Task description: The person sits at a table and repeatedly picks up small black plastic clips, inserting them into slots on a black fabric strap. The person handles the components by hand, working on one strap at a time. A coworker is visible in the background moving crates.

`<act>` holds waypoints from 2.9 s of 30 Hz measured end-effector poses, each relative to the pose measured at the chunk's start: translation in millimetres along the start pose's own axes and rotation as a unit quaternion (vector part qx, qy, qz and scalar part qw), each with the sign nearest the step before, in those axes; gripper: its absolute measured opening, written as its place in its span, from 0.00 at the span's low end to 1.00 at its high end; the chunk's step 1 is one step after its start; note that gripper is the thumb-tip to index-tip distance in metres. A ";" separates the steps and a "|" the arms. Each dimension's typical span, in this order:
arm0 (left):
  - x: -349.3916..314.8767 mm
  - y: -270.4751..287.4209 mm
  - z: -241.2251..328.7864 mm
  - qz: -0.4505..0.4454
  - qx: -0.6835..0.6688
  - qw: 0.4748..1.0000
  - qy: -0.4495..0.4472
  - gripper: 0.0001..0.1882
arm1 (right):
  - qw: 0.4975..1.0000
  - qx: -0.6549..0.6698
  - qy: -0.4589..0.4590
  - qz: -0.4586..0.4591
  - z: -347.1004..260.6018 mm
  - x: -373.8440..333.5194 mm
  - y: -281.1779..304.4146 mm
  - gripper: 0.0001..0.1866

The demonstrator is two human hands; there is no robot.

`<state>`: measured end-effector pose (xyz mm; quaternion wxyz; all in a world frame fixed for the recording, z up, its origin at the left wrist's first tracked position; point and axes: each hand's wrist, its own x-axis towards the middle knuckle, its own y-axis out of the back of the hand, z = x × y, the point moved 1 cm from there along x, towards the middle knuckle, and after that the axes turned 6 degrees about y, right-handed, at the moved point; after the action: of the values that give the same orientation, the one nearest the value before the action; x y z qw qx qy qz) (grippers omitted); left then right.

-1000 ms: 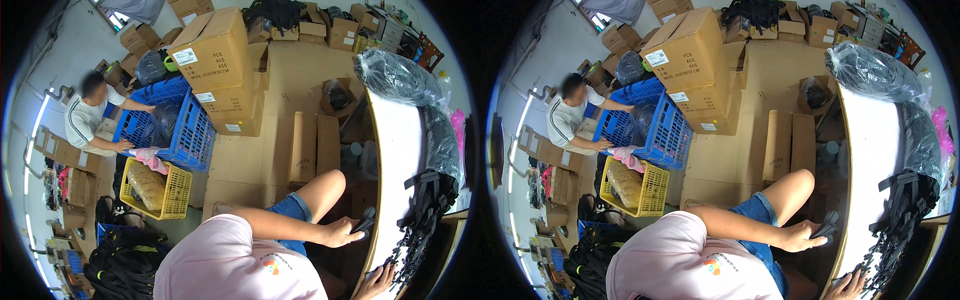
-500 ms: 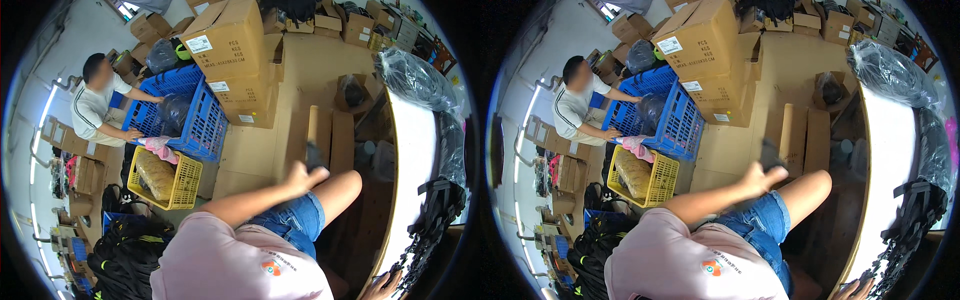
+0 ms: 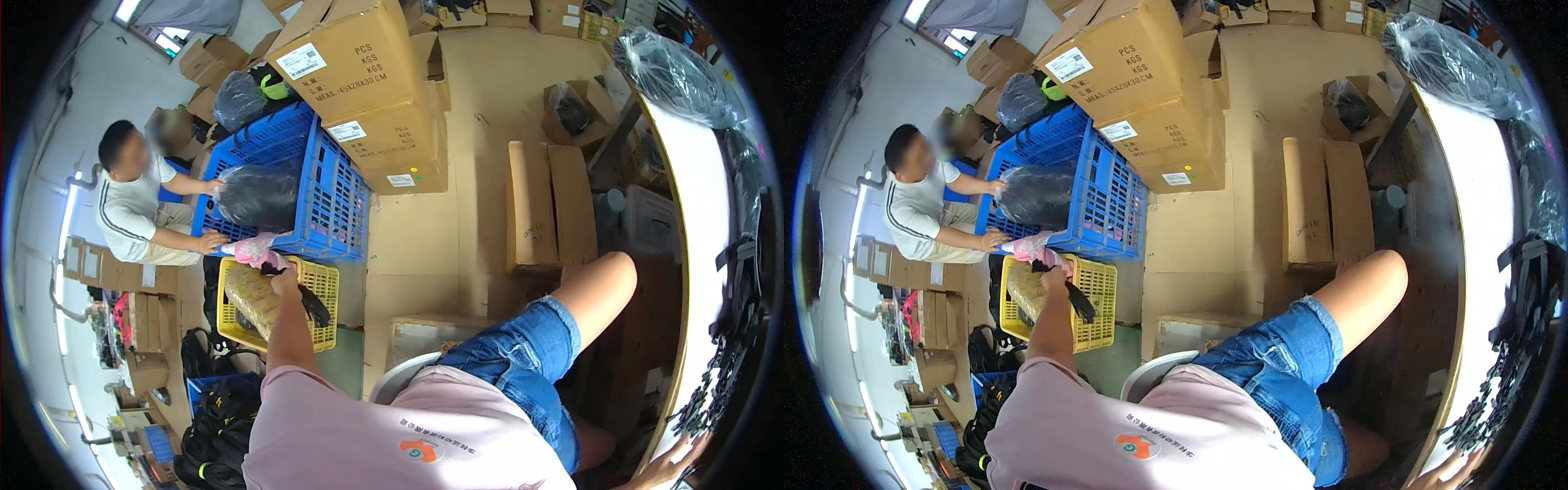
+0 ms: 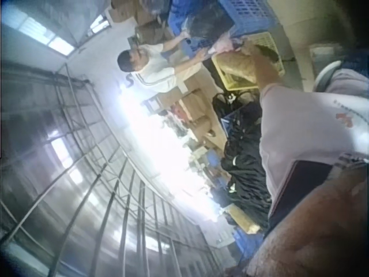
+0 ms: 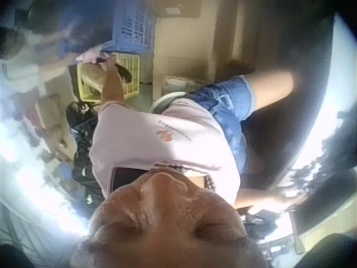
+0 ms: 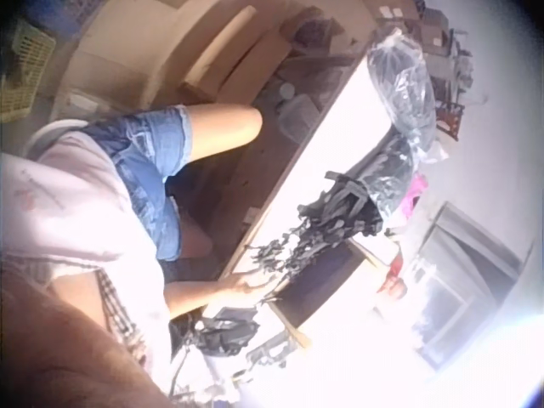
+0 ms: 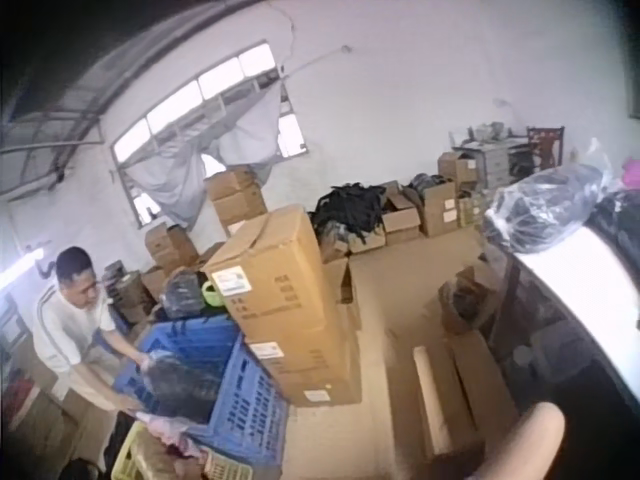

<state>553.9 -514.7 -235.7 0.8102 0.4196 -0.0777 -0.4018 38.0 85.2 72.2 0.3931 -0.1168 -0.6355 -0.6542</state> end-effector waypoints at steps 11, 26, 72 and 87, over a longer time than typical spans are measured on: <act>-5.4 3.5 15.3 -0.063 -0.227 0.962 0.140 0.14 | 0.996 -0.072 -0.037 0.046 20.4 -147.5 52.5 0.23; -28.1 32.4 51.7 -0.033 -0.319 0.938 0.131 0.13 | 0.964 -0.254 -0.056 -0.061 60.2 -201.3 49.7 0.25; -0.1 -0.3 31.5 -0.124 -0.441 0.870 0.184 0.03 | 0.981 -0.123 -0.120 -0.086 64.2 -202.5 35.0 0.26; 21.1 -16.7 10.6 -0.128 -0.443 0.865 0.199 0.03 | 0.979 -0.125 -0.121 -0.103 66.3 -196.6 40.4 0.27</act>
<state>553.2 -541.8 -245.8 0.8504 0.0939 0.3259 -0.4022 172.3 223.1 -15.2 0.2264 -0.1775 -0.6002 -0.7463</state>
